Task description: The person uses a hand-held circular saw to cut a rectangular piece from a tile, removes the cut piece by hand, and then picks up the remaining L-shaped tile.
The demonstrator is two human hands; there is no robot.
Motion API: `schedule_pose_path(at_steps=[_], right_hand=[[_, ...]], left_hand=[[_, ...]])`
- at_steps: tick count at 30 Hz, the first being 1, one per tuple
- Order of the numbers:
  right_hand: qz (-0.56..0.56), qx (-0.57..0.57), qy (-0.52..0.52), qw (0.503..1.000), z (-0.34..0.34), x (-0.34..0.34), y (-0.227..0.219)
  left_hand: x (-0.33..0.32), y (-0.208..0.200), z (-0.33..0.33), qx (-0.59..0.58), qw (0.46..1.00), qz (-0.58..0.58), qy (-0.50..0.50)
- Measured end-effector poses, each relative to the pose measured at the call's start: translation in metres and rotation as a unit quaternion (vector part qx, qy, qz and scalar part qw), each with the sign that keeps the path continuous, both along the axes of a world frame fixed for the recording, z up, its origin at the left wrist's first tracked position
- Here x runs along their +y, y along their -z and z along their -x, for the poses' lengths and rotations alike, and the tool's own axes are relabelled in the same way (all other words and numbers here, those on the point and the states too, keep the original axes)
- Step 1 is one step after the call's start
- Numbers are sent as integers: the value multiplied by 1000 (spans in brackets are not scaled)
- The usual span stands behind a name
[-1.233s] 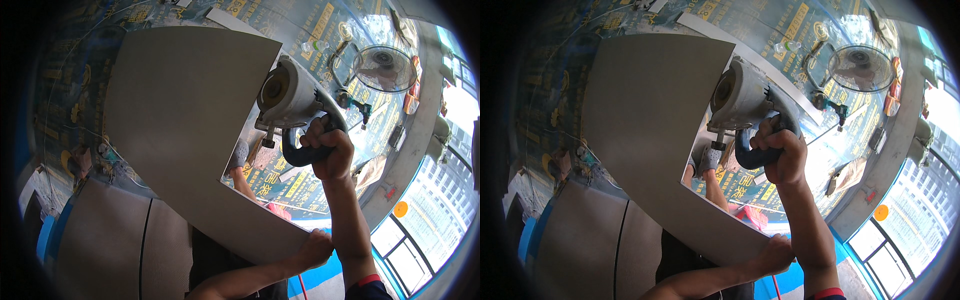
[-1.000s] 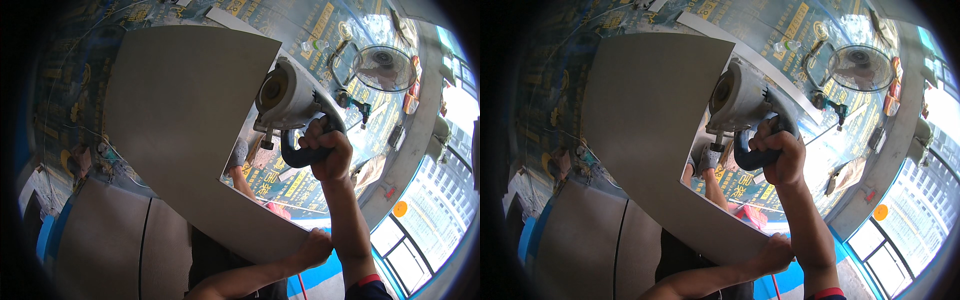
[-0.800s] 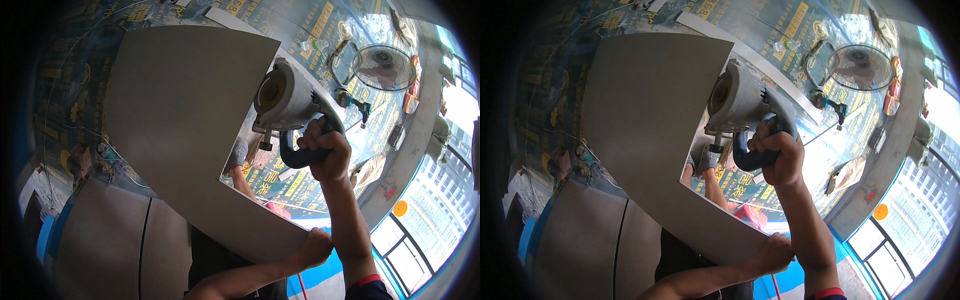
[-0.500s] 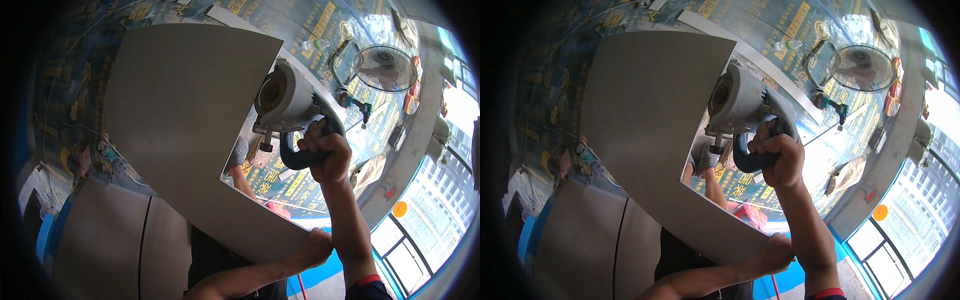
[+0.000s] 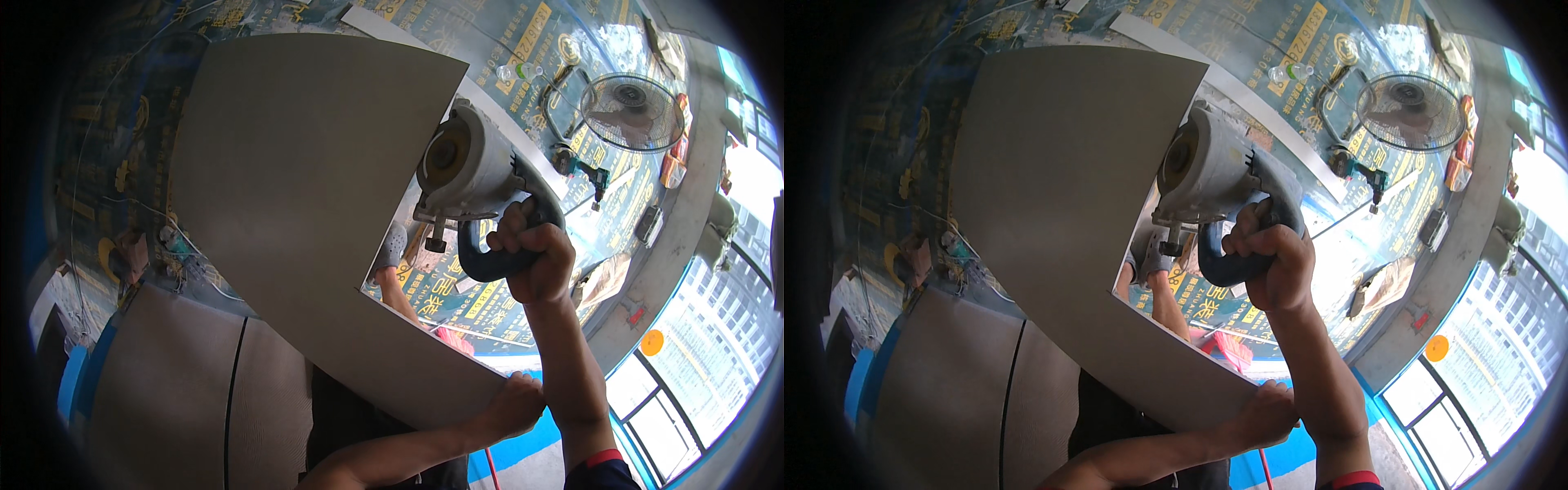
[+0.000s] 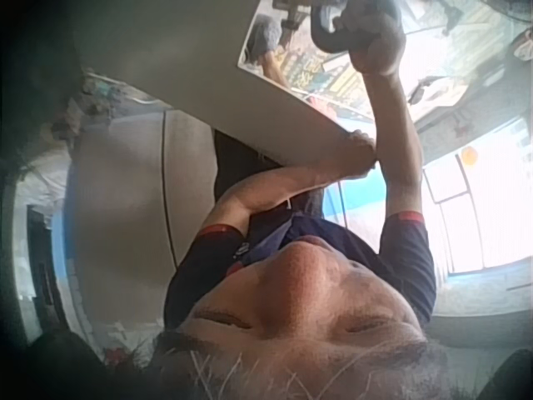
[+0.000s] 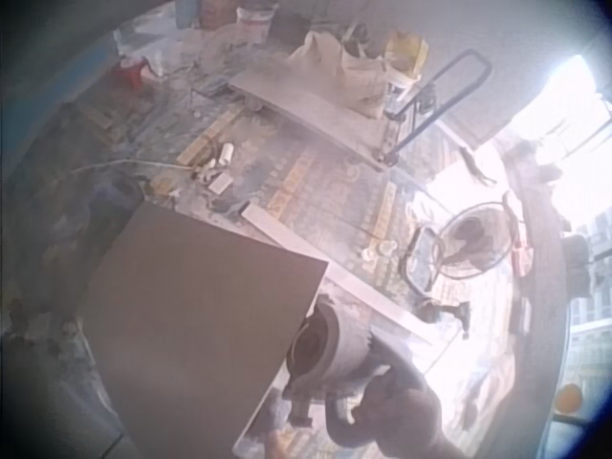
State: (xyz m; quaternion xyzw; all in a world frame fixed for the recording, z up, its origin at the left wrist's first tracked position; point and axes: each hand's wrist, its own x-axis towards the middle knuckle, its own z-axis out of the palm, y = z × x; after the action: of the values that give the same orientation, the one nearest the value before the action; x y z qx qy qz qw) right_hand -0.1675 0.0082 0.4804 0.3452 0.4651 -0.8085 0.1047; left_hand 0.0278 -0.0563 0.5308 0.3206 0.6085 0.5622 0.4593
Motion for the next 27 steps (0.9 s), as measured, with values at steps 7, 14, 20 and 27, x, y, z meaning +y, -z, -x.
schedule_pose_path(at_steps=[7, 14, 20, 27], right_hand=[[0, -7, 2, 1000, -3, -2, 0], [22, -2, 3, 1000, -7, -1, 3], [9, -15, 4, 1000, -7, -8, -1], [26, -9, 5, 1000, -12, -7, 1]], left_hand=[[-2, -2, 3, 20, 1000, 7, 0], [-3, -2, 4, 32, 999, -4, -5], [-2, -1, 2, 30, 1000, -1, -6], [-1, -1, 4, 37, 999, -1, 6]])
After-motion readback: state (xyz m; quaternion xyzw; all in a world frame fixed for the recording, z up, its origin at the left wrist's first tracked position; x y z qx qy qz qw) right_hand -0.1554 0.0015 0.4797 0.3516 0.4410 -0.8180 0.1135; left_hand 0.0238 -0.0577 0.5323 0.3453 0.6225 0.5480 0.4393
